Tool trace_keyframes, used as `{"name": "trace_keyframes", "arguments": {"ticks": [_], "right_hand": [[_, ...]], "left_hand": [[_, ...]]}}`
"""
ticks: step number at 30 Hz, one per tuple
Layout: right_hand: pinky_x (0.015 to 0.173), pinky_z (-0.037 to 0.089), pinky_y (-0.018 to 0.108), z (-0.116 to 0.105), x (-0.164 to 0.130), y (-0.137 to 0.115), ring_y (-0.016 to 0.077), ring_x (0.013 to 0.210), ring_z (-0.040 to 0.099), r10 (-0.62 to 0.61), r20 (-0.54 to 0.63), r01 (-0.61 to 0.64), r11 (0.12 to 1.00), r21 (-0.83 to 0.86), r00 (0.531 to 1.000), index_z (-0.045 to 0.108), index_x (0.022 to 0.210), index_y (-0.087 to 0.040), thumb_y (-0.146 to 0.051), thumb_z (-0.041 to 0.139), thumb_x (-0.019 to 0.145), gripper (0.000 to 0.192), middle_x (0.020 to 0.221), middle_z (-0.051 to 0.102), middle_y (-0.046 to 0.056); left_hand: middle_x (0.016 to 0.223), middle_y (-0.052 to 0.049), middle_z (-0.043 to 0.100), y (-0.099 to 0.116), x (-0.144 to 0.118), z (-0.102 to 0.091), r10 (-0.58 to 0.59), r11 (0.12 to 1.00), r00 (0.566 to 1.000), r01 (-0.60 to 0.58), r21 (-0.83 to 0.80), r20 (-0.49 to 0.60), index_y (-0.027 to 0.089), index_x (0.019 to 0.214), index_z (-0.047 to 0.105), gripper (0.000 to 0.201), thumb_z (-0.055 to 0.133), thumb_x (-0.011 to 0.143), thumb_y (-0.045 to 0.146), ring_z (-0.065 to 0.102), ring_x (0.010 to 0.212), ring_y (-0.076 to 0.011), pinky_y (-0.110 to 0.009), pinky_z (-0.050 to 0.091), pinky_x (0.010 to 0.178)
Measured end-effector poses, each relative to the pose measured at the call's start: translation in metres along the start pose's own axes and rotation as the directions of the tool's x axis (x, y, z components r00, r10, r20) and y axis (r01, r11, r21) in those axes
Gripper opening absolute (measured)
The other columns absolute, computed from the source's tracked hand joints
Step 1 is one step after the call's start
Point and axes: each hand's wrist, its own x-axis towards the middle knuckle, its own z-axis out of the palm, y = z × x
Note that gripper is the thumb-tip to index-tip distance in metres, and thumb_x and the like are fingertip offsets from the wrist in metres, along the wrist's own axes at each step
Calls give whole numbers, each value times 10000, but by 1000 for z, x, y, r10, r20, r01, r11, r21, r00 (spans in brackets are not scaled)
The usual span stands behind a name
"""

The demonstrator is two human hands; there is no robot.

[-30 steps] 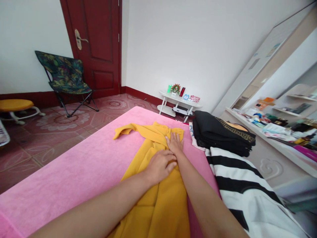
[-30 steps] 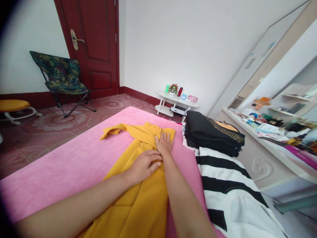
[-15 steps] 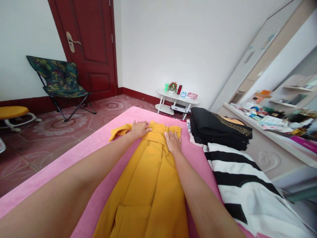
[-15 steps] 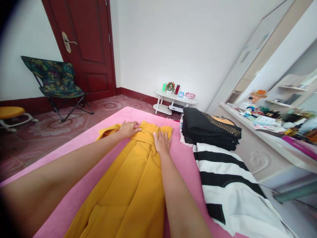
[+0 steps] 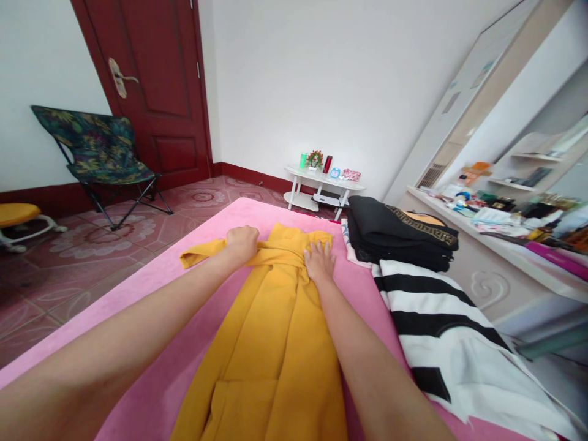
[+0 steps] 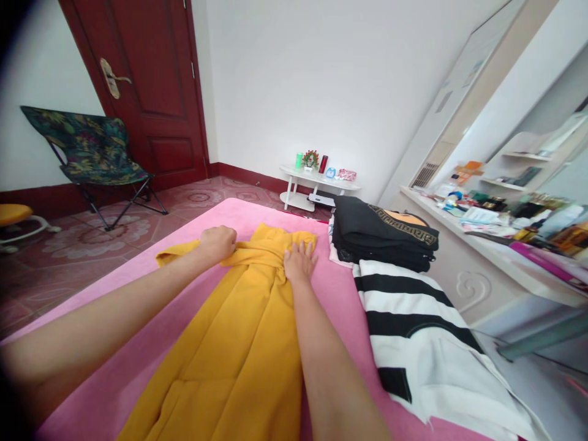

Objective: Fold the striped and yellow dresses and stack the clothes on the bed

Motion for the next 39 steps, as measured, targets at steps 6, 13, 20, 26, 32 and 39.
{"name": "trace_keyframes", "arguments": {"ticks": [6,13,20,26,32,39], "right_hand": [[1066,81,594,4,2,-3,292,1399,-25,3,70,2,998,-63,998,248,1444,-256,-493,161,922,580,1542,110,35],[1084,54,560,-3,4,1,260,1402,-82,5,213,9,998,-62,977,132,1468,-288,-520,134,912,602,1552,5,7],[1110,74,486,-18,-44,7,218,1411,-25,-46,260,67,995,-73,965,95,1475,-265,-490,125,928,592,1551,2,6],[1115,90,460,-32,-106,11,219,1411,31,-90,243,114,990,-86,966,134,1472,-237,-476,158,936,588,1549,51,36],[1123,103,415,-58,-184,22,219,1413,41,-266,290,293,955,-53,920,176,1468,-189,-477,216,937,606,1544,72,70],[1042,290,371,-111,-302,13,237,1260,388,-505,236,482,863,152,830,465,1314,-210,-402,466,866,487,1381,429,106]], "left_hand": [[1355,-91,460,46,-35,29,499,822,833,-542,-173,-239,190,1277,504,412,377,908,322,425,1236,-228,-369,287,1068],[1514,-81,225,52,-49,79,427,858,902,-426,-287,-62,213,1440,257,616,189,925,543,208,1383,-252,-435,155,1125],[1522,-70,204,52,-55,72,414,865,908,-414,-284,-63,217,1445,246,612,184,927,537,185,1392,-238,-415,132,1131],[1537,-126,72,39,-90,62,457,843,889,-429,-324,12,148,1464,170,664,201,927,538,71,1411,-252,-413,107,1134],[1529,-164,-37,-5,-156,38,586,764,797,-481,-430,148,150,1462,175,755,378,872,575,70,1404,-298,-417,160,1119],[1532,-51,162,-34,-229,-2,645,653,764,-537,-534,21,250,1323,473,459,494,866,285,240,1375,-232,-354,251,1110]]}}
